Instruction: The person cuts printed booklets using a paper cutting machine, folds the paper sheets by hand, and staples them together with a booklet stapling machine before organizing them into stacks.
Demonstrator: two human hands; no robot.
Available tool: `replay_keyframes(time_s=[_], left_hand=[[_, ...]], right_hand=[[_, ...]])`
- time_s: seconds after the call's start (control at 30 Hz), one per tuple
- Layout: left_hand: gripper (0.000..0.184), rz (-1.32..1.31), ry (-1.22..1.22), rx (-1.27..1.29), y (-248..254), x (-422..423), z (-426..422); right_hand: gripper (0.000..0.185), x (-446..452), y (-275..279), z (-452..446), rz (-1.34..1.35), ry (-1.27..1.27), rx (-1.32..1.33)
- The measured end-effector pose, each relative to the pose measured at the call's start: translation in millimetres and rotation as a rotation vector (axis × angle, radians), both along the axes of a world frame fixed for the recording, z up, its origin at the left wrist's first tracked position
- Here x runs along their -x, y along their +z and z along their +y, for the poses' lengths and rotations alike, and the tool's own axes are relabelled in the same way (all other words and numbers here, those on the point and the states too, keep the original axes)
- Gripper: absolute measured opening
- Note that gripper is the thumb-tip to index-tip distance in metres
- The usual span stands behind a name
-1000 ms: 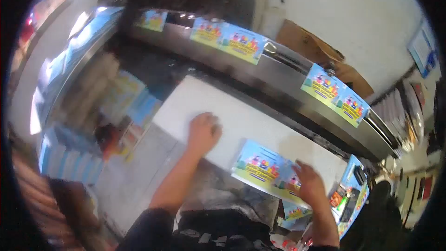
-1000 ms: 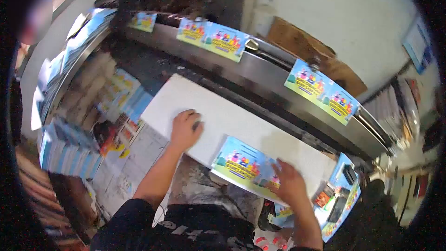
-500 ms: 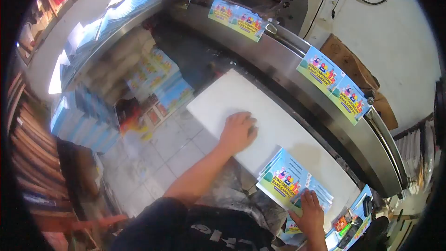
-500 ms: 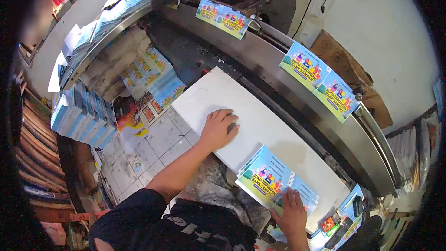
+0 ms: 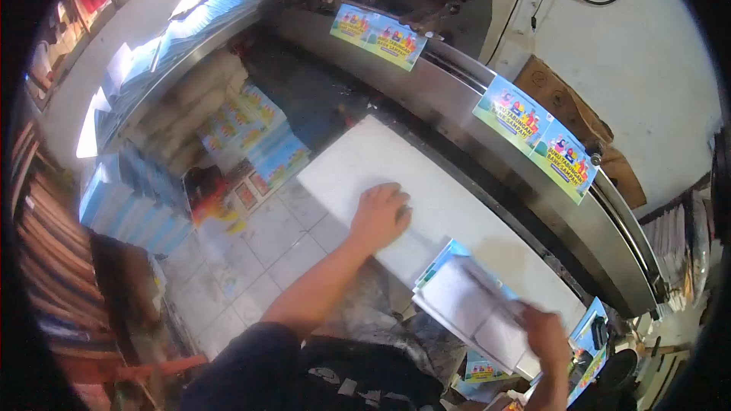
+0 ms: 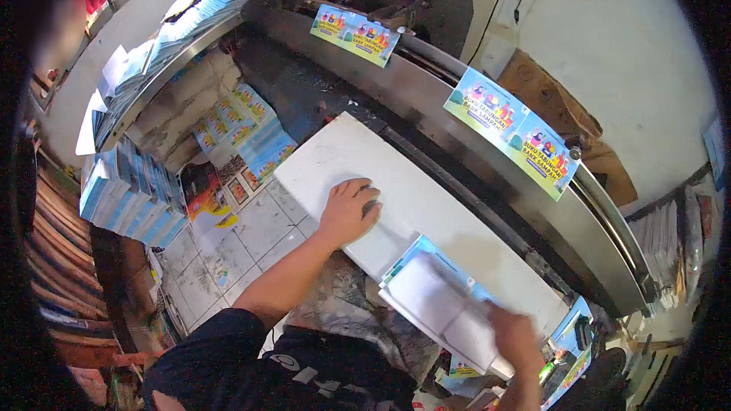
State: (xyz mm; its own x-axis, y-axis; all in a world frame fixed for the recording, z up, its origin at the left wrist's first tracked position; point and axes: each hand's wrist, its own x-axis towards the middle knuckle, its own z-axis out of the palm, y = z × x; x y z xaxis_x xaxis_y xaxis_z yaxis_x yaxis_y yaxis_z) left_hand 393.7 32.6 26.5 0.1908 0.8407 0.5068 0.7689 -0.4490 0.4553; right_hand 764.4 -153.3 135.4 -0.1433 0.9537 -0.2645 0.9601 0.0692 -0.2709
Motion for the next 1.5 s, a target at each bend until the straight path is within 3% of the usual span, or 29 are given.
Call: replay_keyframes(time_s=[0.03, 0.07, 0.1, 0.13, 0.2, 0.3, 0.37, 0.4, 0.43, 0.47, 0.53, 0.6, 0.63, 0.67, 0.7, 0.77, 0.9, 1.0, 1.17, 1.23, 1.27, 1.3, 1.4, 1.43, 1.5], left_hand=[[0.028, 0.003, 0.001, 0.011, 1, 1, 0], [0.028, 0.009, 0.002, 0.023, 1, 2, 1], [0.028, 0.011, -0.003, 0.021, 1, 2, 1], [0.029, 0.028, 0.008, 0.030, 2, 1, 2], [0.030, 0.040, 0.014, 0.042, 1, 0, 1], [0.031, 0.037, 0.028, 0.008, 2, 0, 1], [0.031, 0.033, 0.017, 0.037, 1, 0, 2], [0.031, 0.030, 0.026, 0.027, 1, -1, 4], [0.031, 0.034, 0.015, 0.035, 0, -3, 3], [0.031, 0.039, 0.005, 0.038, -3, -6, 3], [0.031, 0.036, 0.005, -0.017, -13, -15, 4], [0.031, 0.038, 0.006, -0.010, -14, -14, 1], [0.030, 0.032, 0.013, 0.023, -4, -6, 2], [0.030, 0.027, 0.014, 0.025, -3, -5, 1], [0.030, 0.025, 0.013, 0.030, -3, -4, 0], [0.029, 0.021, 0.012, 0.038, -5, -2, 2], [0.029, 0.005, 0.012, 0.032, -6, -1, 2], [0.029, 0.023, 0.017, 0.007, 0, 5, -5], [0.029, -0.001, 0.028, 0.031, 0, 9, -11], [0.029, 0.001, 0.026, 0.024, 0, 7, -10], [0.029, 0.007, 0.019, 0.021, 0, 7, -10], [0.029, 0.012, 0.019, 0.021, 0, 7, -10], [0.028, 0.000, 0.019, 0.025, 2, 6, -8], [0.028, 0.007, 0.021, 0.028, 2, 6, -8], [0.028, 0.016, 0.023, 0.030, 0, 6, -9]], right_hand=[[0.034, -25, 15, 9, -0.019, -0.172, -0.054], [0.028, -69, 26, 5, -0.137, -0.137, -0.400], [0.027, -94, 51, 23, -0.296, -0.526, -0.347], [0.037, -134, 64, 31, -0.137, -0.580, -0.623], [0.048, -169, 91, 45, -0.435, -0.450, -1.266], [0.048, -241, 72, 72, -0.331, -0.367, -1.210], [0.056, -266, 20, 79, -0.156, -0.353, -0.998], [0.056, -277, -9, 77, -0.354, -0.287, -0.891], [0.052, -227, 0, 63, -0.445, -0.236, -0.774], [0.044, -243, -31, 53, -0.274, -0.454, -0.636], [0.036, -210, -63, 29, -0.295, -0.481, -0.557], [0.033, -122, -46, 23, -0.032, -0.429, -0.475], [0.035, -71, -20, 26, -0.012, -0.390, -0.301], [0.041, -49, -47, 13, 0.144, -0.276, -0.311], [0.050, -5, -38, 2, 0.164, -0.244, -0.203], [0.062, 41, -43, -16, 0.031, 0.112, -0.227], [0.071, 56, -59, -29, -0.086, 0.122, -0.263], [0.066, 57, -47, -24, -0.068, 0.067, -0.245], [0.032, 24, -22, -5, 0.267, -0.096, 0.034], [0.026, -20, 2, 8, 0.002, -0.118, -0.129], [0.015, -57, 2, 12, -0.134, -0.017, -0.530], [0.021, -48, 65, 29, -0.152, -0.384, -0.205], [0.042, -154, 84, 46, -0.115, -0.483, -0.952], [0.043, -167, 97, 53, -0.419, -0.308, -1.232], [0.046, -189, 90, 68, -0.427, -0.313, -1.220]])
